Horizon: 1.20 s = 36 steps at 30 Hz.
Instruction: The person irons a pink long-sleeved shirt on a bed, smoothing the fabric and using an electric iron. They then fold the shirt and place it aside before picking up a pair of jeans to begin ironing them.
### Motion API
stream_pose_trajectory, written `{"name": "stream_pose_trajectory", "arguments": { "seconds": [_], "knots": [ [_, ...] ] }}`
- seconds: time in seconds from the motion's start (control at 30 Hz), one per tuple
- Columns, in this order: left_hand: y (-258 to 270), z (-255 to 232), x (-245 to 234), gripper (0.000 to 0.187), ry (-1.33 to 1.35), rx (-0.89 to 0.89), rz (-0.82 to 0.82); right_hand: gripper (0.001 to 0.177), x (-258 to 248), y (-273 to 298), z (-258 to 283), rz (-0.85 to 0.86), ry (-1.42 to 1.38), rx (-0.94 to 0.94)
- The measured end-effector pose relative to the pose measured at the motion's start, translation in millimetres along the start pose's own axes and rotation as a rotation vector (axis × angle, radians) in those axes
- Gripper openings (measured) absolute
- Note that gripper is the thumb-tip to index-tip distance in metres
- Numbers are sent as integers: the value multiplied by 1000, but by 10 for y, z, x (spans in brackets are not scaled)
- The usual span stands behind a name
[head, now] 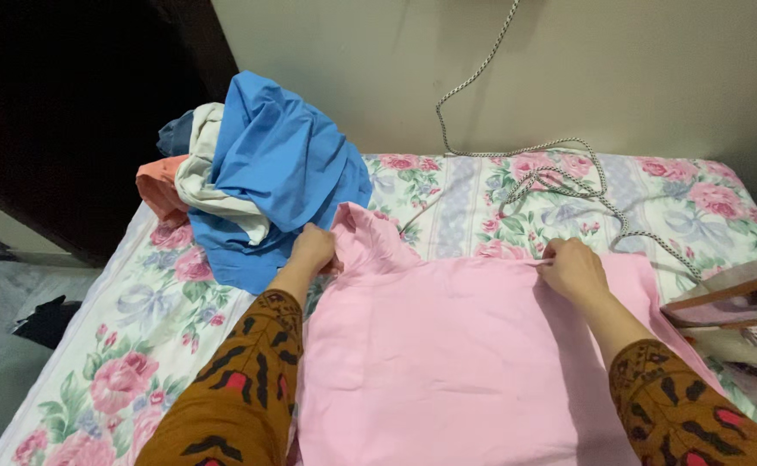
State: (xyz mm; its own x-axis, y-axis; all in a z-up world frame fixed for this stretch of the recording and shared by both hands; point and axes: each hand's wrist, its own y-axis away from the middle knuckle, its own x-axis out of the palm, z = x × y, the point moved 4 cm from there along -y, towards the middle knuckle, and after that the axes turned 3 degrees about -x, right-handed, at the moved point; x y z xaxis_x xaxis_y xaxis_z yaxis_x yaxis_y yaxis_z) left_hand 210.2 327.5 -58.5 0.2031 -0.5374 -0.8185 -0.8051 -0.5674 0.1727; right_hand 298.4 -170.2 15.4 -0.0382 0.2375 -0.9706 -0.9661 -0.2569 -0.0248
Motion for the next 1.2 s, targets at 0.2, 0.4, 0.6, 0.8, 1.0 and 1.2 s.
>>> {"name": "stream_pose_trajectory", "arguments": {
  "seconds": [0.2,0.4,0.6,0.8,1.0,1.2],
  "knots": [
    [-101,-191,4,54,-133,115,-66,36,322,124,-56,-121,-14,-25],
    [-115,-1025,-642,22,248,583,-413,35,354,213,9,-166,-19,48],
    [480,-1393,-843,71,-57,654,-416,31,256,447,209,-373,-27,10],
    [1192,-1063,-311,73,-13,120,-215,27,255,478,244,-428,-51,20],
    [836,-863,-7,36,-62,163,-204,23,272,493,226,-469,-41,-17],
    [622,-813,81,25,-64,196,-327,21,268,507,227,-536,-98,-57]
  ]
}}
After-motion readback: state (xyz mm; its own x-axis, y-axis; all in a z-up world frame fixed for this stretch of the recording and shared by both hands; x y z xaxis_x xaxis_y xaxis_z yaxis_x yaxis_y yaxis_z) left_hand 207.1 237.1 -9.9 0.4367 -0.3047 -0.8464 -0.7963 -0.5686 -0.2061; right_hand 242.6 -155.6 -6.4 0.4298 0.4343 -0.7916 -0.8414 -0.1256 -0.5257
